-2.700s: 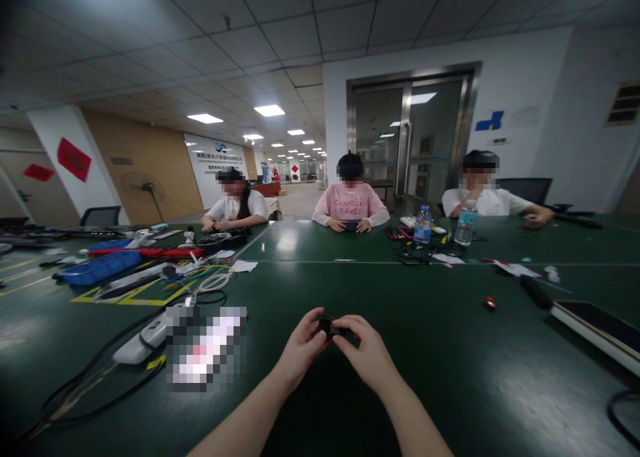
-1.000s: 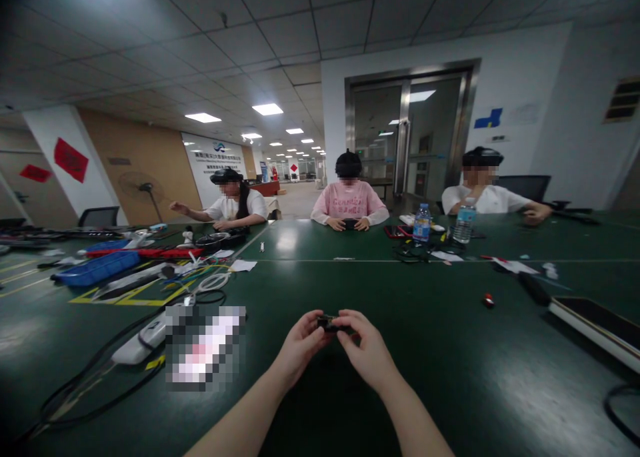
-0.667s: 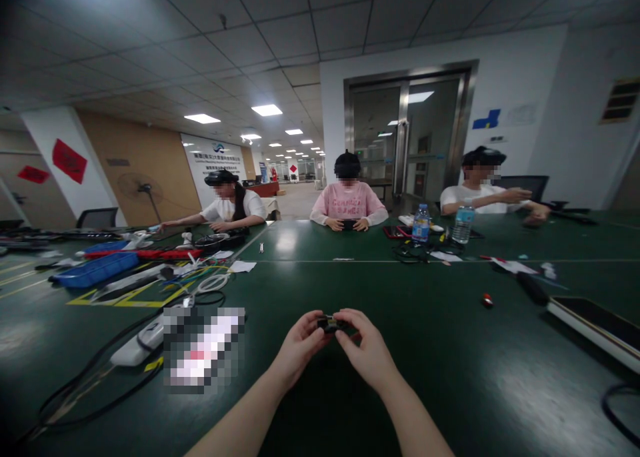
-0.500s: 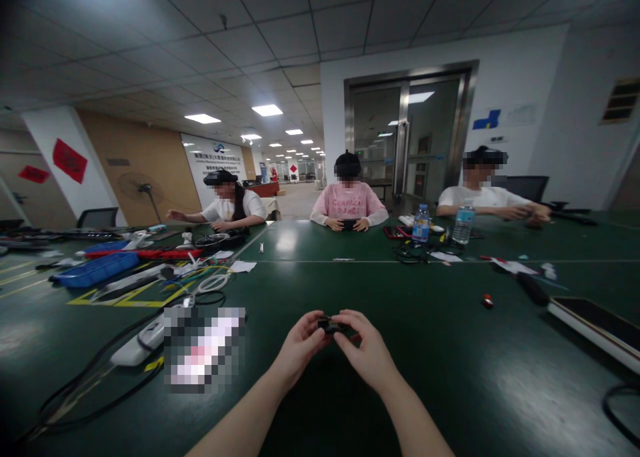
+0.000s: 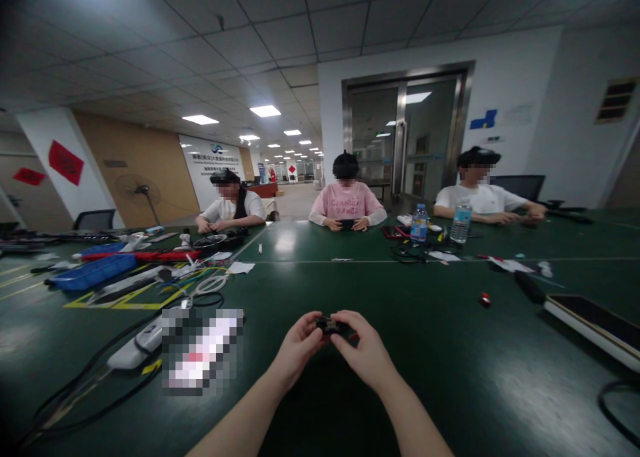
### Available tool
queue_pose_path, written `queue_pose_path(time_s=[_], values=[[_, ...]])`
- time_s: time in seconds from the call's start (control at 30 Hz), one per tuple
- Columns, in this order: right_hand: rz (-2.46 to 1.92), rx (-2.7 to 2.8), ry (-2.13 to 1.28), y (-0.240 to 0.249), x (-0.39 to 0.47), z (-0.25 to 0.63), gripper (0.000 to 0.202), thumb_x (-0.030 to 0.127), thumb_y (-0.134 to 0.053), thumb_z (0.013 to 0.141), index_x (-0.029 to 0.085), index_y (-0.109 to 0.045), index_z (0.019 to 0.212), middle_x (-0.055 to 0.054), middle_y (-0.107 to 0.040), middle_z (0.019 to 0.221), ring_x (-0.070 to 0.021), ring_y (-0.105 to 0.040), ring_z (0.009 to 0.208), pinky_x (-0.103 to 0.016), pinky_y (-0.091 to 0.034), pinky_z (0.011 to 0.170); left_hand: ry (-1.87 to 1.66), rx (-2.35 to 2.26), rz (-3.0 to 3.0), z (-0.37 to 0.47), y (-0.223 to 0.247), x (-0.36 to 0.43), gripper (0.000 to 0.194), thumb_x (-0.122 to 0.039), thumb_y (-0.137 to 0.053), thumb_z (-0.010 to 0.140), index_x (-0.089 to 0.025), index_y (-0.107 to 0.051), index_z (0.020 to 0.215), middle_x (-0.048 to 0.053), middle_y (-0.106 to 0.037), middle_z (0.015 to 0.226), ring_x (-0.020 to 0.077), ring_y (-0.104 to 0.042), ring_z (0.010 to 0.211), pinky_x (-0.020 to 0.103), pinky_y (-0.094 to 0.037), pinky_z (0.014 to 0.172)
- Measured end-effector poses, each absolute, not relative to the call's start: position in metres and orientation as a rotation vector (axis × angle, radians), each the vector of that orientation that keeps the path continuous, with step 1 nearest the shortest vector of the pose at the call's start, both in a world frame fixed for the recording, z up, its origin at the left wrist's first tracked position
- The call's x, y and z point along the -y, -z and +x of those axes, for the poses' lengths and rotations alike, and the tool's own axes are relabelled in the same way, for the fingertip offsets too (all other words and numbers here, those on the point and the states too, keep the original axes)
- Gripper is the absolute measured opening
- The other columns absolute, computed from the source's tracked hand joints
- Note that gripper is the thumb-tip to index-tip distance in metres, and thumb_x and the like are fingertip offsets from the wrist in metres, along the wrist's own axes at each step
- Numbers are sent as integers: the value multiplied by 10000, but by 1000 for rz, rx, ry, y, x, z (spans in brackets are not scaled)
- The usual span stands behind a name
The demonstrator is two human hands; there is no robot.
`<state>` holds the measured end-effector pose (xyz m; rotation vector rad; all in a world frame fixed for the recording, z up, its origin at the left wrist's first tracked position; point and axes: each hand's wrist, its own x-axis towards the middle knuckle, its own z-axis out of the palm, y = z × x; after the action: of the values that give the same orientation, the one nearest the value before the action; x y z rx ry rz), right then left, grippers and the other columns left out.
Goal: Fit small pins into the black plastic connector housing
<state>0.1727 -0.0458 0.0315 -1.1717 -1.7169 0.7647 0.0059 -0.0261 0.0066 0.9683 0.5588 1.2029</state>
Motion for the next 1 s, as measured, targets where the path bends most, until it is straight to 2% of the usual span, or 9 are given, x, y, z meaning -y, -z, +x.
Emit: queue_pose_path(time_s=[0.2,0.47,0.63,0.77,1.0], values=[[-1275,1689,-810,-36,47,172,311,298,-541,807,273,-589,1113,-31,-594,1160,-236,-542,1076,-358,-468,843,-1199,-573,1012,3,-3,24,470,-237,-753,671,-162,-529,1078,86,-653,971,209,-617,911,370,-444,873],[-1199,1726,-807,-22,37,175,239,298,-584,783,276,-657,1009,-31,-570,1171,-237,-532,1092,-367,-461,862,-1214,-586,1001,3,-6,24,576,-239,-791,609,-171,-535,1120,110,-646,1026,258,-602,977,413,-434,904],[-1208,1734,-746,-23,37,174,226,271,-599,761,267,-672,975,-45,-581,1146,-244,-546,1072,-366,-470,843,-1216,-597,1023,4,-4,24,583,-244,-782,622,-178,-521,1140,94,-648,1012,237,-606,953,386,-443,884],[-1186,1724,-717,-25,40,173,281,254,-617,739,267,-647,1018,-54,-571,1157,-245,-546,1071,-361,-479,815,-1217,-618,1097,4,0,21,611,-267,-779,628,-184,-509,1169,112,-640,1058,258,-586,1007,379,-435,890],[-1266,1757,-752,-27,41,173,206,264,-600,763,263,-681,953,-41,-563,1167,-225,-530,1096,-358,-447,887,-1183,-594,1109,2,2,21,593,-242,-752,666,-190,-483,1193,120,-632,1086,262,-588,1010,403,-435,896]])
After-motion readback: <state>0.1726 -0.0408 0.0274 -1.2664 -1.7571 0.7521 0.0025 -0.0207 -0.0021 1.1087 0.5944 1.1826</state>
